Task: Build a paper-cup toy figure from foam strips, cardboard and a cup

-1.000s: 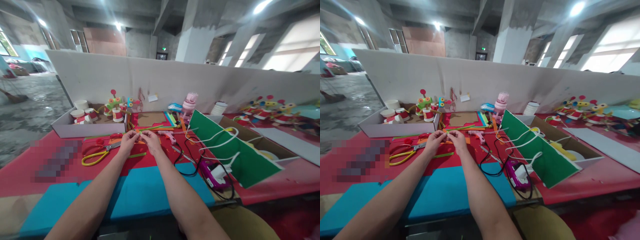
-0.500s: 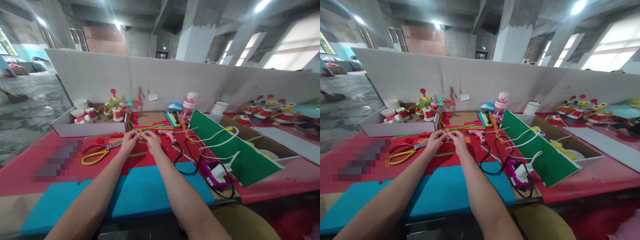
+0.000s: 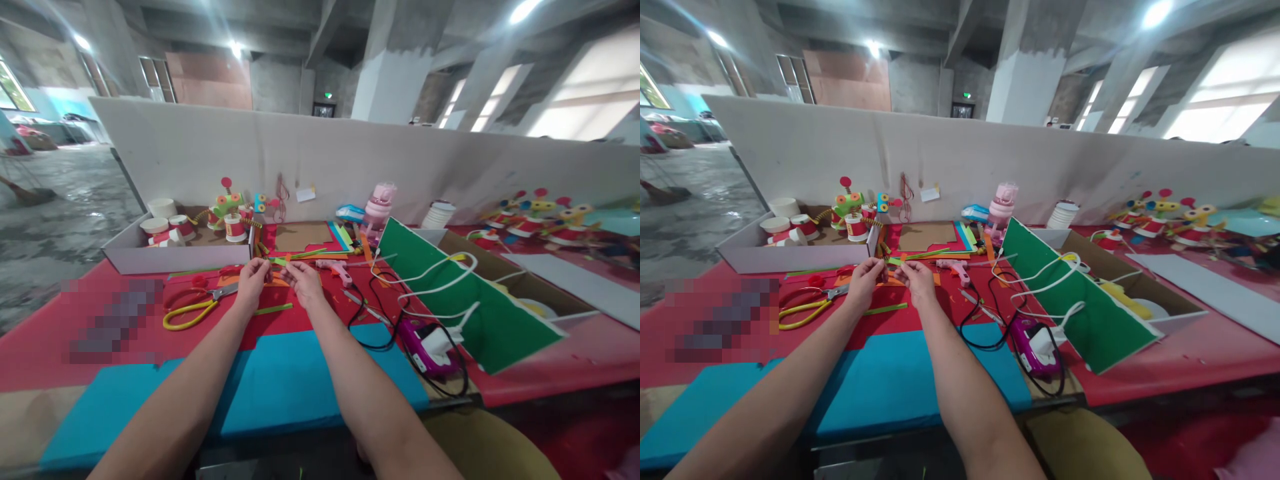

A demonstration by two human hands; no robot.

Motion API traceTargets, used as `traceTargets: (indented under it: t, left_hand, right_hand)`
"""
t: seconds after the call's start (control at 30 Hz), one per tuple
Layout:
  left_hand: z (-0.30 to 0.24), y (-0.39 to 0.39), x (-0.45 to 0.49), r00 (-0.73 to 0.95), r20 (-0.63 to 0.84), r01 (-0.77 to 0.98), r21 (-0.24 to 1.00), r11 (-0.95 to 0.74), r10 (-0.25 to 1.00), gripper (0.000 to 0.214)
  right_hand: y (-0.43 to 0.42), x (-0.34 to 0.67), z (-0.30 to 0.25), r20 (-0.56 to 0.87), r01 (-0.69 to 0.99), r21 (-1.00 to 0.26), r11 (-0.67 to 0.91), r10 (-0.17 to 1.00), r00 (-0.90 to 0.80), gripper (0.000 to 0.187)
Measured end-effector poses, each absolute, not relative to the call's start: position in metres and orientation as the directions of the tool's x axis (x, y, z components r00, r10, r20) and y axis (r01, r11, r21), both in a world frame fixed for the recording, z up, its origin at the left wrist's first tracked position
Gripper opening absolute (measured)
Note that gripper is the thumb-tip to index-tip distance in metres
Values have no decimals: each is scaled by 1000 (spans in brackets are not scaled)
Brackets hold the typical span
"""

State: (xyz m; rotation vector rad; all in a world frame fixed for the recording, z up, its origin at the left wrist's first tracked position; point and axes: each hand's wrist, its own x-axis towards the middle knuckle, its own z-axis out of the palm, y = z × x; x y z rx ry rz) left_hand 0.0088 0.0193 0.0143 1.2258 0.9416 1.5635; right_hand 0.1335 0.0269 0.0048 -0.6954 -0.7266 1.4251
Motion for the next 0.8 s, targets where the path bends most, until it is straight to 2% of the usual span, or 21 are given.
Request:
traceTargets:
  t: [0.13,0.37,0.63,0.8]
  left_hand:
    - [16,17,13,-56,221,-243,943,-228,974,36]
    - [16,17,15,-35,190,-266,945,-192,981,41]
    - [9,22,10,-82,258,-113,957,-266,963,29]
    - [6,24,11,12,224,-226,950,-215,975,28]
  right_hand:
    - [26,132,8,41,-605,-795,45,999,19,32]
    - [21,128,9,41,-505,-863,-2,996,-74,32]
    - [22,132,9,73,-408,-911,66,997,-3,31]
    - [25,132,8,101,-405,-908,105,994,32,26]
